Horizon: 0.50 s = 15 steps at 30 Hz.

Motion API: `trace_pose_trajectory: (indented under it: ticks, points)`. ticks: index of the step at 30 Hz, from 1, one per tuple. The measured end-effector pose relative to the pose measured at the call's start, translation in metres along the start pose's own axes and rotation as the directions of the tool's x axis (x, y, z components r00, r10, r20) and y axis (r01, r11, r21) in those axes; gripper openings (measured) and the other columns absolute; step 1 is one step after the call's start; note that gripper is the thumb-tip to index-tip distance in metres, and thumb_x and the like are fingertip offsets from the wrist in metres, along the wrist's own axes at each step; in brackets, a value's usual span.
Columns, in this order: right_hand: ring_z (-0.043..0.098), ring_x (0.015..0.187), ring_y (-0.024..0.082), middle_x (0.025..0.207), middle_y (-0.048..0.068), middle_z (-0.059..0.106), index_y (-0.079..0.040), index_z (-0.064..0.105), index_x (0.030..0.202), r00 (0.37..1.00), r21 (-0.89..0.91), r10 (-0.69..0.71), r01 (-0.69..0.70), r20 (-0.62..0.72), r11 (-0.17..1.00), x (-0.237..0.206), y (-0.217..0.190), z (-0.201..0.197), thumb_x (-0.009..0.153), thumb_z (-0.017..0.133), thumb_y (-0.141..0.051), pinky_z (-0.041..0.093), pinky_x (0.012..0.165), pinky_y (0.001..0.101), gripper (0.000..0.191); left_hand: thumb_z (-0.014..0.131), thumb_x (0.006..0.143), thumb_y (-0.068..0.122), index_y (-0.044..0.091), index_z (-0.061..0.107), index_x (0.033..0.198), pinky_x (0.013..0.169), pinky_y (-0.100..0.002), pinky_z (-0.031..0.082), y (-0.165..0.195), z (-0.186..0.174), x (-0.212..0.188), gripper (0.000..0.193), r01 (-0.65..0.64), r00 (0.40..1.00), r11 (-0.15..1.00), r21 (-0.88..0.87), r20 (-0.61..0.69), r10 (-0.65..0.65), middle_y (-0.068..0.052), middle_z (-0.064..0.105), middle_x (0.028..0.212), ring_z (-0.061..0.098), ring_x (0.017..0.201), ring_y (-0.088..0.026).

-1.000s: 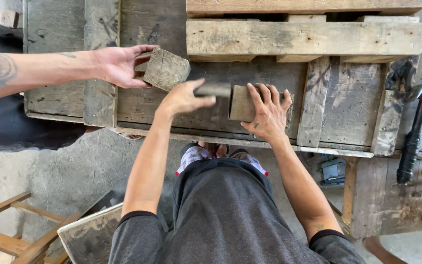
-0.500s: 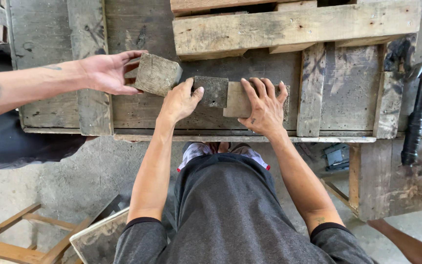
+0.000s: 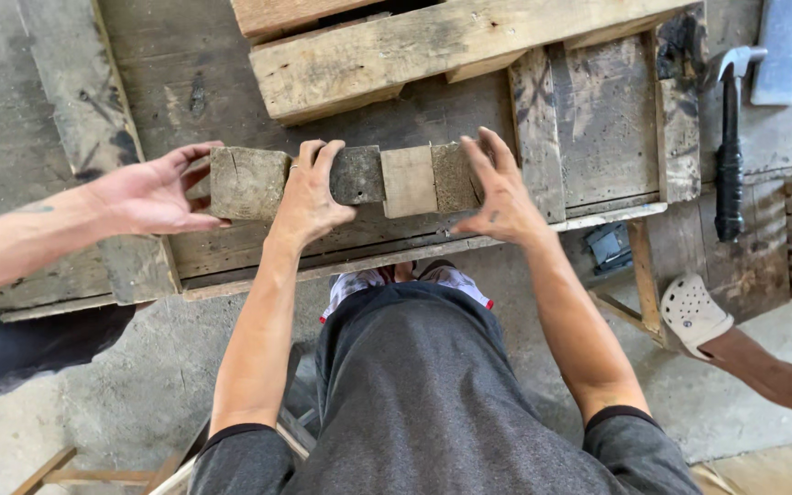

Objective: The person assembles wooden boxes by positioning planks and small blocks on a workbench, then hammering nails to secure them. The person repeatedly aligns pieces and drives nails into the wood to form box structures.

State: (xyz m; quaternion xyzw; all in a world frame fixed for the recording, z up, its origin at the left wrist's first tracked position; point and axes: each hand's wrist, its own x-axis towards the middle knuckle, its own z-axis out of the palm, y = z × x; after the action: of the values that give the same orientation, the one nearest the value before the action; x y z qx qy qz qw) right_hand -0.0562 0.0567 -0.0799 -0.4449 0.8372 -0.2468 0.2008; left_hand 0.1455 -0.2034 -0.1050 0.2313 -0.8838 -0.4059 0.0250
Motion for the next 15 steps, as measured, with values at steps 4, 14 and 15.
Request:
trace_pose_trajectory:
  ticks: [4,14,15]
  points:
    - [0.033,0.15,0.04,0.161,0.015,0.028,-0.015,0.041,0.157,0.996,0.005,-0.01,0.011,-0.089,1.0,0.004,-0.001,0.019,0.049,0.101,-0.021,0.034,0.124,0.0484,0.124,0.088,0.051,0.013,0.01,0.049,0.14,0.106,-0.049,0.047,0.003,0.001,-0.007,0.096,-0.042,0.998,0.999,0.015,-0.043,0.043,-0.019,0.047,0.135,0.051,0.121,-0.045]
    - [0.031,0.15,0.04,0.162,0.016,0.028,-0.018,0.04,0.157,0.997,0.016,0.001,0.0,-0.076,1.0,0.004,-0.002,0.017,0.047,0.101,-0.022,0.035,0.123,0.0503,0.126,0.09,0.054,0.02,0.013,0.049,0.14,0.105,-0.048,0.048,0.008,-0.006,-0.009,0.096,0.038,0.996,0.997,0.06,0.076,-0.043,-0.015,0.048,0.137,0.049,0.126,-0.042]
    - [0.03,0.152,0.039,0.164,0.016,0.027,-0.019,0.039,0.158,0.998,0.017,0.015,-0.014,-0.064,1.0,0.003,-0.004,0.015,0.047,0.101,-0.023,0.035,0.124,0.0504,0.126,0.091,0.054,0.021,0.013,0.046,0.143,0.109,-0.047,0.046,0.006,-0.006,-0.009,0.1,0.032,0.996,0.998,0.045,0.085,-0.036,-0.016,0.046,0.139,0.047,0.128,-0.042]
